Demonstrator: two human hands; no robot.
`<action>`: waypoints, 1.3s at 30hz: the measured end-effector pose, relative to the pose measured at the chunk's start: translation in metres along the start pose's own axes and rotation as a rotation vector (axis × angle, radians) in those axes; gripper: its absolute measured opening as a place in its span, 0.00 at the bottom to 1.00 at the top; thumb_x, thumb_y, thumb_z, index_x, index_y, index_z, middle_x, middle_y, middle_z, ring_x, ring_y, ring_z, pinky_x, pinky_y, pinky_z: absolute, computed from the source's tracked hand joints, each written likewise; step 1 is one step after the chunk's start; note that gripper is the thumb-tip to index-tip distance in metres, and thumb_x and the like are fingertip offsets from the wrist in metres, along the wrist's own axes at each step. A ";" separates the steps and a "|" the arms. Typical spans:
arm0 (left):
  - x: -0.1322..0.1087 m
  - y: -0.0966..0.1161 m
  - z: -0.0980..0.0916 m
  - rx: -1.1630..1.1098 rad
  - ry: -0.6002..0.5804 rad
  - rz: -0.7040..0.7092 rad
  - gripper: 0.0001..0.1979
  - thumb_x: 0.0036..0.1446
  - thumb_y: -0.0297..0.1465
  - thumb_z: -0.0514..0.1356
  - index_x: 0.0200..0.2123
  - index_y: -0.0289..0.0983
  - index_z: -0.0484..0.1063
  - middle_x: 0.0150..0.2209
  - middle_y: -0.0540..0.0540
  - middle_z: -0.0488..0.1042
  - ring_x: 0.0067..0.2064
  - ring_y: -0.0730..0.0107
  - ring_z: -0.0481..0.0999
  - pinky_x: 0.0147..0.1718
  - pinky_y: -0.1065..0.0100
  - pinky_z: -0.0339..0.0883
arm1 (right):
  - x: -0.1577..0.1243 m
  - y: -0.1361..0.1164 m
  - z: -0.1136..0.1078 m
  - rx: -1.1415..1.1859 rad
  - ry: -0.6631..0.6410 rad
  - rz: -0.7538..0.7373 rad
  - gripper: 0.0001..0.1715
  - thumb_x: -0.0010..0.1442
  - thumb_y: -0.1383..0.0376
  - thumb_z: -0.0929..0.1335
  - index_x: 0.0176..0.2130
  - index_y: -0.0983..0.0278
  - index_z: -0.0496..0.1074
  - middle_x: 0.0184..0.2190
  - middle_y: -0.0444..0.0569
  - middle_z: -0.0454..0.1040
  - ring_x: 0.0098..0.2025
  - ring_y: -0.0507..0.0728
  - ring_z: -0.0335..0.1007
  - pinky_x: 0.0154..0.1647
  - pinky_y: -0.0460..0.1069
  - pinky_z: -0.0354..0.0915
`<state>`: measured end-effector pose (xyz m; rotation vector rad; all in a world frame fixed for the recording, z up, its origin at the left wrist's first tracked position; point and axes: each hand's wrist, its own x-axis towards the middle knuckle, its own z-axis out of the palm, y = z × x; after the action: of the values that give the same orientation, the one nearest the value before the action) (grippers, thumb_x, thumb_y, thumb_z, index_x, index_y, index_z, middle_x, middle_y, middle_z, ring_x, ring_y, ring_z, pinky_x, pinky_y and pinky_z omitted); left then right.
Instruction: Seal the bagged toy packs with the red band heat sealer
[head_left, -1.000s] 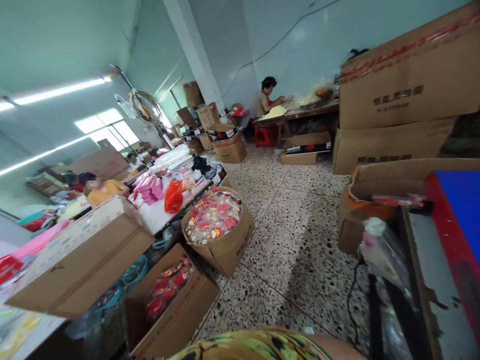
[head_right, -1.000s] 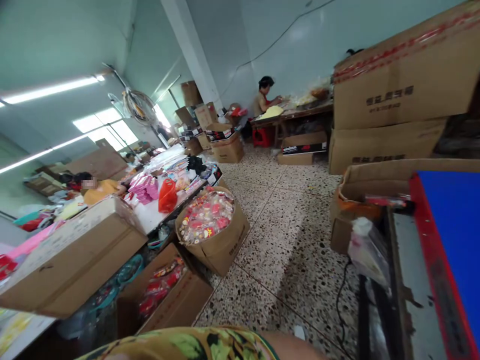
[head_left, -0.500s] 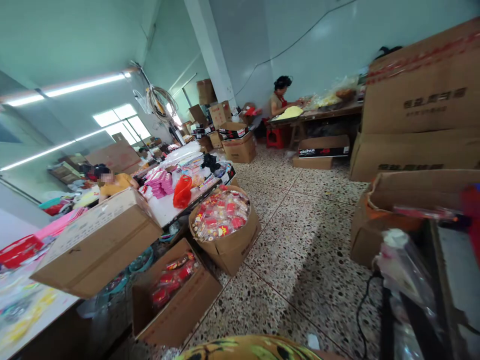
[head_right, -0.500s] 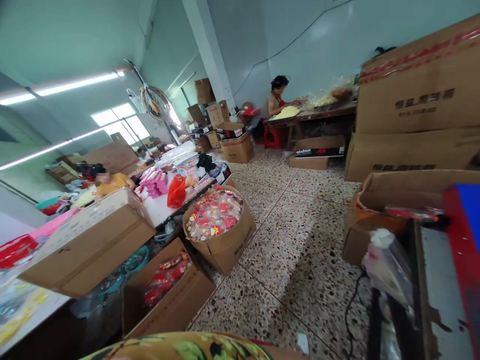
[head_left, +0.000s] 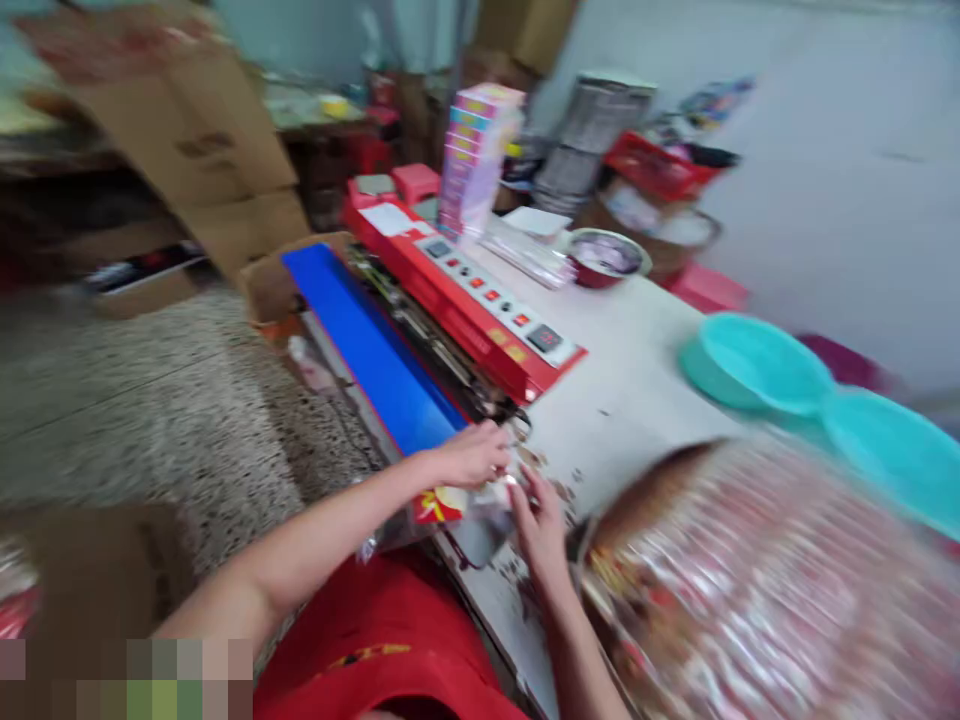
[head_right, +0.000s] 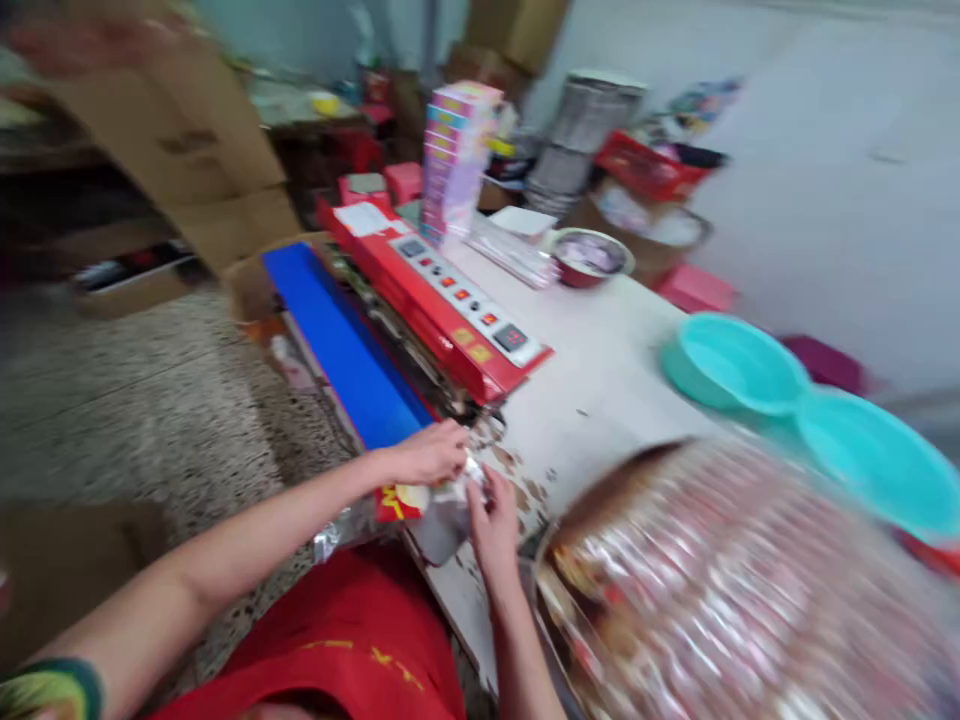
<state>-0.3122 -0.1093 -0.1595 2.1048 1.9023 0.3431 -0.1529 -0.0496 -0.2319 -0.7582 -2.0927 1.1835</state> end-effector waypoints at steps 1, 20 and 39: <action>0.012 0.000 0.002 -0.044 0.011 0.025 0.05 0.58 0.31 0.59 0.32 0.38 0.74 0.42 0.44 0.69 0.48 0.60 0.67 0.45 0.61 0.64 | -0.005 0.005 -0.011 0.012 0.031 0.052 0.23 0.61 0.52 0.65 0.50 0.63 0.72 0.47 0.56 0.70 0.45 0.60 0.69 0.39 0.54 0.70; 0.030 -0.024 0.016 -1.410 0.180 -0.916 0.14 0.33 0.31 0.71 0.27 0.32 0.75 0.27 0.43 0.77 0.25 0.68 0.73 0.24 0.70 0.64 | 0.023 -0.001 -0.026 0.604 0.160 0.564 0.16 0.40 0.55 0.78 0.26 0.64 0.80 0.26 0.48 0.79 0.28 0.56 0.71 0.33 0.50 0.66; 0.033 -0.075 0.008 -1.485 0.469 -1.014 0.20 0.35 0.21 0.70 0.34 0.34 0.67 0.29 0.45 0.78 0.27 0.66 0.78 0.26 0.68 0.73 | 0.097 0.015 0.025 0.779 0.425 0.680 0.28 0.33 0.54 0.78 0.31 0.64 0.68 0.24 0.46 0.76 0.27 0.57 0.74 0.27 0.49 0.69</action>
<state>-0.3752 -0.0702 -0.1942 0.0829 1.6309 1.4182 -0.2320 0.0136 -0.2333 -1.2128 -0.8971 1.8179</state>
